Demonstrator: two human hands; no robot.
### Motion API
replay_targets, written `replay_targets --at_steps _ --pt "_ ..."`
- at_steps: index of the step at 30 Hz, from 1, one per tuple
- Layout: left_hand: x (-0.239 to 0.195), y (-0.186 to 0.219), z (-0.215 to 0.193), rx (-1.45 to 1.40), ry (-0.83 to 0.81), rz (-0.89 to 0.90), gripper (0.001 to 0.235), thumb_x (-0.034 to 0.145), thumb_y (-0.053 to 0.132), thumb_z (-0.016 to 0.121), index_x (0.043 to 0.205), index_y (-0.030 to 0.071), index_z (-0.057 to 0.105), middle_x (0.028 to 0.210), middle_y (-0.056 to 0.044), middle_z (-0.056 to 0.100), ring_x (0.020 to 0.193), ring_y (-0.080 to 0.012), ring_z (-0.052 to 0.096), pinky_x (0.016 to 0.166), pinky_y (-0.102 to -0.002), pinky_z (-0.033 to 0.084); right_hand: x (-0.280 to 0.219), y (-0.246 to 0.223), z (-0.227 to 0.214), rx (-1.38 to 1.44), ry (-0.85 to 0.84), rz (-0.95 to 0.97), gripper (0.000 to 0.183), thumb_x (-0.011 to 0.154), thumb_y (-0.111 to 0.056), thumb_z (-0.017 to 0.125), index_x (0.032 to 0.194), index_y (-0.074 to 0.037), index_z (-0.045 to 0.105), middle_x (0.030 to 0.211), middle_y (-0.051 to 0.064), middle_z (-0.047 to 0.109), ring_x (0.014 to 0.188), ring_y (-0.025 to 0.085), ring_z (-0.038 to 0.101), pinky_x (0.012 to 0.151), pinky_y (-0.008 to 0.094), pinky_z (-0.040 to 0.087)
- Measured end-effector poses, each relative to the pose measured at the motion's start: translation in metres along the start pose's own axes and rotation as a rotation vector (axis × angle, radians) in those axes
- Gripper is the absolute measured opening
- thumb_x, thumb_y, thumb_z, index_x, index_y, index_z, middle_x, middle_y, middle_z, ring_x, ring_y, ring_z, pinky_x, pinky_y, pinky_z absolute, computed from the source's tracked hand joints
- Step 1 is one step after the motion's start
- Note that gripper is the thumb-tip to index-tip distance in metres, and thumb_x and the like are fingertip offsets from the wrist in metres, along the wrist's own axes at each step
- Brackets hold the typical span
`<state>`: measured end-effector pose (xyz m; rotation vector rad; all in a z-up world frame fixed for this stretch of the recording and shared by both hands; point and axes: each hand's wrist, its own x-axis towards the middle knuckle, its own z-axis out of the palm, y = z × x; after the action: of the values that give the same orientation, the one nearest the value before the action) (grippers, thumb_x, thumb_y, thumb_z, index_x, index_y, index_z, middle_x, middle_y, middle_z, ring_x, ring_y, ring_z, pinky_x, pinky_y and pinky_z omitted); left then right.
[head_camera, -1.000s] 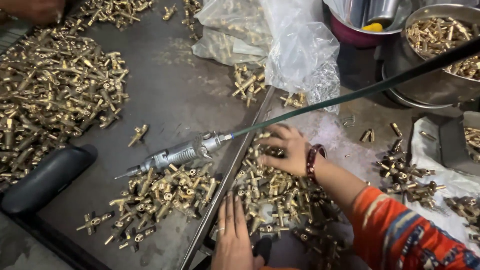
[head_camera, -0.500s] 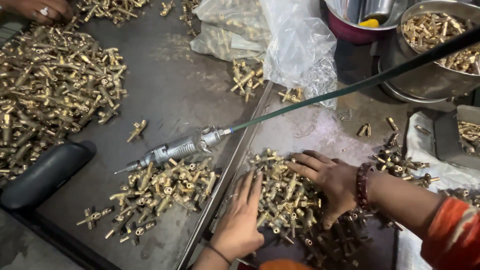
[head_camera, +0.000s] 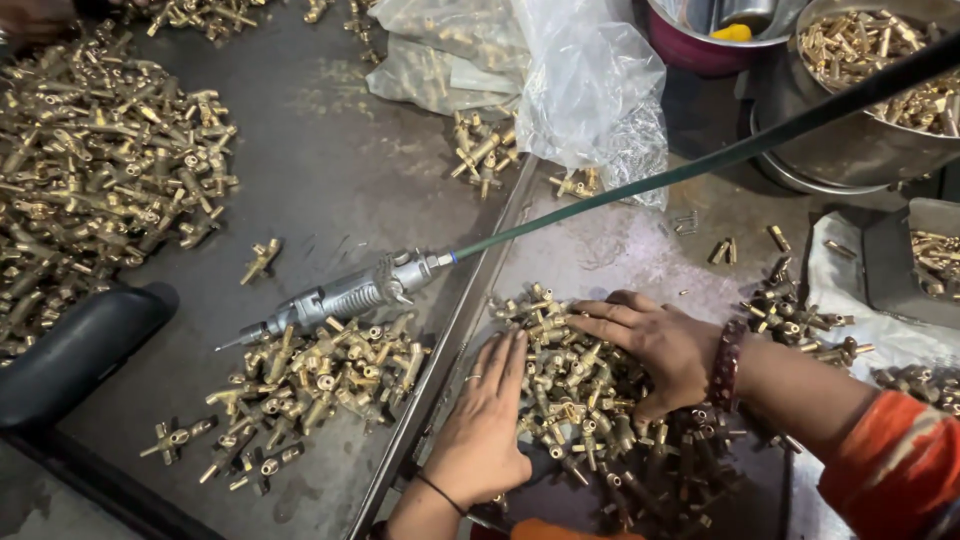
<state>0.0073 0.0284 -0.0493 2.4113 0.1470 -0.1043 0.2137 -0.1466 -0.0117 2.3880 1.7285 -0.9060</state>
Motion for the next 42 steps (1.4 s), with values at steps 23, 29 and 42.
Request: replay_targets --at_steps 23,29,42 --pt "-0.003 -0.005 0.007 -0.006 0.056 0.049 0.116 0.057 0.002 0.067 0.157 -0.005 0.009 0.165 -0.027 0.016 0.154 -0.0439 0.011 0.124 -0.044 0.013 -0.123 0.021 0.056 0.492 0.928 0.279 0.017 0.08 -0.013 0.08 0.096 -0.012 0.078 0.106 0.003 0.078 0.102 0.02 0.075 0.093 0.035 0.059" --pt "-0.004 -0.005 0.007 -0.014 0.066 0.059 0.115 0.058 0.003 0.068 0.156 -0.005 0.01 0.164 -0.027 0.017 0.154 -0.0429 0.012 0.124 -0.043 0.014 -0.092 -0.008 0.064 0.323 0.739 0.339 0.03 0.077 -0.024 0.082 0.106 -0.018 0.078 0.105 0.003 0.075 0.093 0.022 0.075 0.079 0.036 0.061" --pt "-0.004 -0.003 0.005 -0.029 0.086 0.063 0.116 0.056 0.002 0.069 0.156 -0.005 0.012 0.163 -0.028 0.02 0.153 -0.0435 0.014 0.124 -0.044 0.015 -0.116 0.008 0.074 0.37 0.901 0.293 0.028 0.073 -0.022 0.079 0.1 -0.017 0.079 0.104 0.002 0.074 0.094 0.023 0.073 0.078 0.037 0.06"
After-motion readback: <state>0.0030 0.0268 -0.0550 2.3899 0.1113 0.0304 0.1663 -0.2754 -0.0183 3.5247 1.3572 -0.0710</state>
